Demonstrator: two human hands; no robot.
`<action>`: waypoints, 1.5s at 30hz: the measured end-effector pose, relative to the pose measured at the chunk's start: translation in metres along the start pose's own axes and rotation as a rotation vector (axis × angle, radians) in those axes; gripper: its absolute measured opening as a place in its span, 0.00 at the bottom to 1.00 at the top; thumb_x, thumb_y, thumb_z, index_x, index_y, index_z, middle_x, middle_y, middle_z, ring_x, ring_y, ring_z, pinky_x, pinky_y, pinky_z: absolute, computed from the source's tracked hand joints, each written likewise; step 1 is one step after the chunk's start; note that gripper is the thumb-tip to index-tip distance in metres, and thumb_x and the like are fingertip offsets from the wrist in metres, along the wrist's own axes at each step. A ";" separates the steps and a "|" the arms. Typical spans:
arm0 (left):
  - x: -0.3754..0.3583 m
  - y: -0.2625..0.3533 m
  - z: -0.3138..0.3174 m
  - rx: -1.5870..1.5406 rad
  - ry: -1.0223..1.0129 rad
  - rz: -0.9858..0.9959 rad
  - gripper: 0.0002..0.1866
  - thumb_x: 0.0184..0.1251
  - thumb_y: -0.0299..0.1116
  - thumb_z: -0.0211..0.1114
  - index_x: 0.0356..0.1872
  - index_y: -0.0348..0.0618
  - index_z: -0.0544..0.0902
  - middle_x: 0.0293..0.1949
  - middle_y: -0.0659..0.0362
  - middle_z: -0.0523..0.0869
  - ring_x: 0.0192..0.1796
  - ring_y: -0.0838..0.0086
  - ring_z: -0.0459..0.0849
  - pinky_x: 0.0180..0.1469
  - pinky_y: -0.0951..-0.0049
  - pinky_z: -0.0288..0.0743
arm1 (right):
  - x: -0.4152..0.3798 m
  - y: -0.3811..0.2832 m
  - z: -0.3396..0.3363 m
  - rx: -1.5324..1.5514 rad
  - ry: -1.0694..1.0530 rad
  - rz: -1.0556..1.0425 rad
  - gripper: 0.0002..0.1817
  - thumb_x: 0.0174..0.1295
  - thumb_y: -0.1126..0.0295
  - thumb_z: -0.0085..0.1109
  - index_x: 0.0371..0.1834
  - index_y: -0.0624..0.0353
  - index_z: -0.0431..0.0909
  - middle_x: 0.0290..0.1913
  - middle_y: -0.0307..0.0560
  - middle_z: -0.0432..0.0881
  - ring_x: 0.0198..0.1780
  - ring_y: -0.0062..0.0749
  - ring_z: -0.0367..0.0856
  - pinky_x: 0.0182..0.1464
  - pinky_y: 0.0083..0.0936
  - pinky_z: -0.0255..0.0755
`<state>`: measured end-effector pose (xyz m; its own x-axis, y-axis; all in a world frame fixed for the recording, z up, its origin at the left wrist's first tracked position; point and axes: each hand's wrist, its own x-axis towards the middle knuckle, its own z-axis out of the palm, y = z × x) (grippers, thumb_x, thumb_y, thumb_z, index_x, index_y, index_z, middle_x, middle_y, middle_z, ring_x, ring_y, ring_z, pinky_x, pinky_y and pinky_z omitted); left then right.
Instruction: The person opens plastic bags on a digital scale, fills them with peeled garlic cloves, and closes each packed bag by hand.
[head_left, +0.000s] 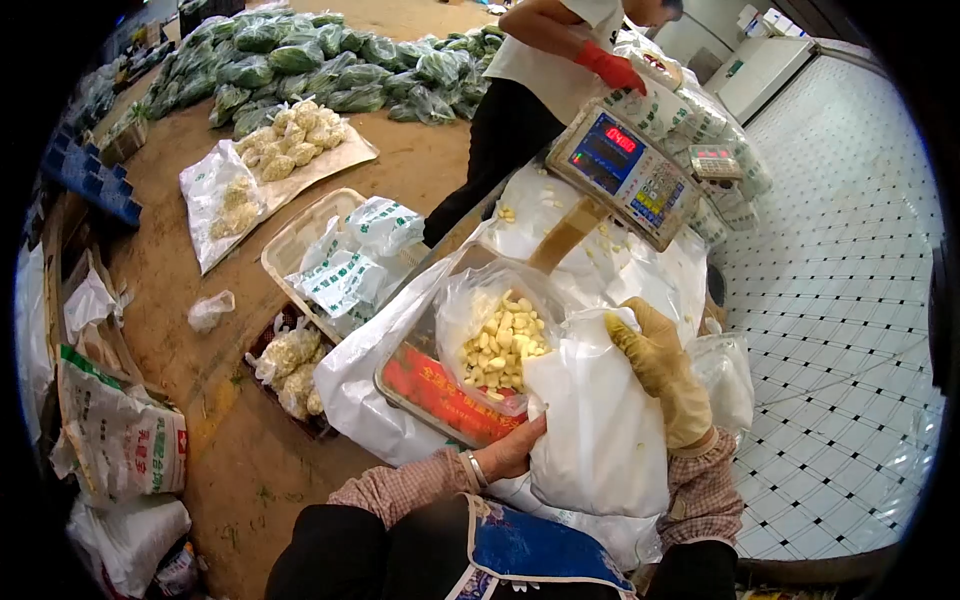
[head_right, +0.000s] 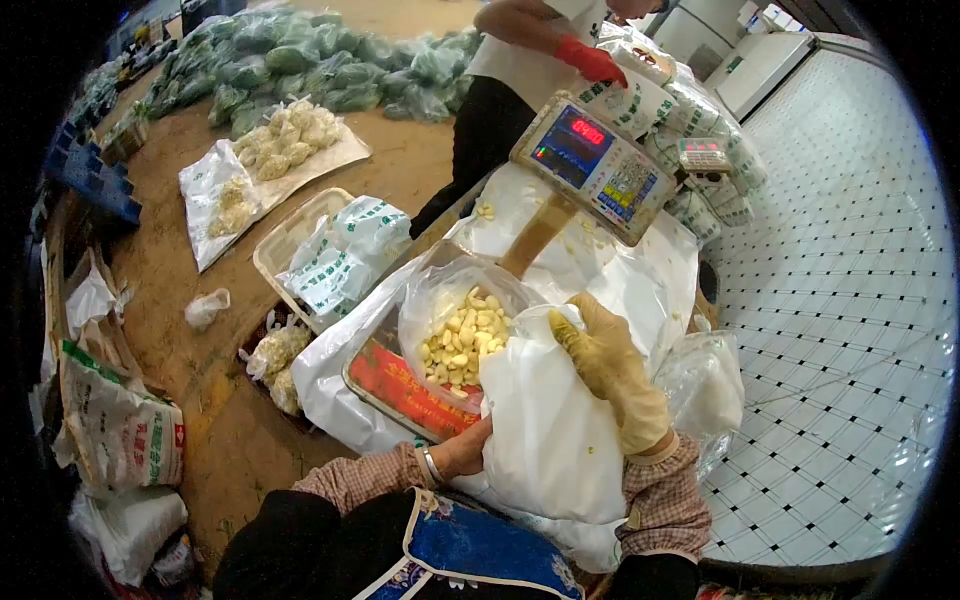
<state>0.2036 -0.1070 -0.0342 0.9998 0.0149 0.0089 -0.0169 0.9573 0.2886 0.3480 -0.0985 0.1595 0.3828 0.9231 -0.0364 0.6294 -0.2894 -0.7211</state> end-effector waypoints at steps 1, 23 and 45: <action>0.000 0.001 0.001 0.012 -0.006 -0.006 0.35 0.64 0.59 0.42 0.66 0.49 0.52 0.64 0.56 0.60 0.64 0.70 0.61 0.65 0.66 0.55 | -0.001 0.002 0.000 0.085 0.013 0.006 0.12 0.58 0.62 0.55 0.37 0.60 0.73 0.28 0.47 0.78 0.30 0.25 0.72 0.34 0.24 0.67; -0.014 0.029 0.011 0.093 0.010 0.047 0.39 0.58 0.49 0.60 0.65 0.48 0.50 0.60 0.54 0.65 0.60 0.64 0.67 0.60 0.59 0.63 | -0.057 -0.011 -0.010 -0.029 0.310 -0.189 0.11 0.60 0.64 0.54 0.34 0.62 0.73 0.24 0.37 0.73 0.29 0.17 0.67 0.32 0.17 0.64; 0.067 -0.002 0.044 1.402 -0.091 0.162 0.38 0.63 0.45 0.54 0.66 0.39 0.45 0.67 0.46 0.48 0.69 0.62 0.45 0.68 0.68 0.40 | -0.232 0.270 -0.015 0.692 1.188 0.192 0.11 0.60 0.68 0.53 0.42 0.62 0.71 0.38 0.42 0.74 0.39 0.23 0.70 0.45 0.19 0.65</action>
<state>0.2707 -0.1201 0.0080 0.9836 0.0255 0.1784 -0.1736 -0.1304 0.9761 0.4395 -0.3946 -0.0164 0.9837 0.0165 0.1789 0.1757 0.1192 -0.9772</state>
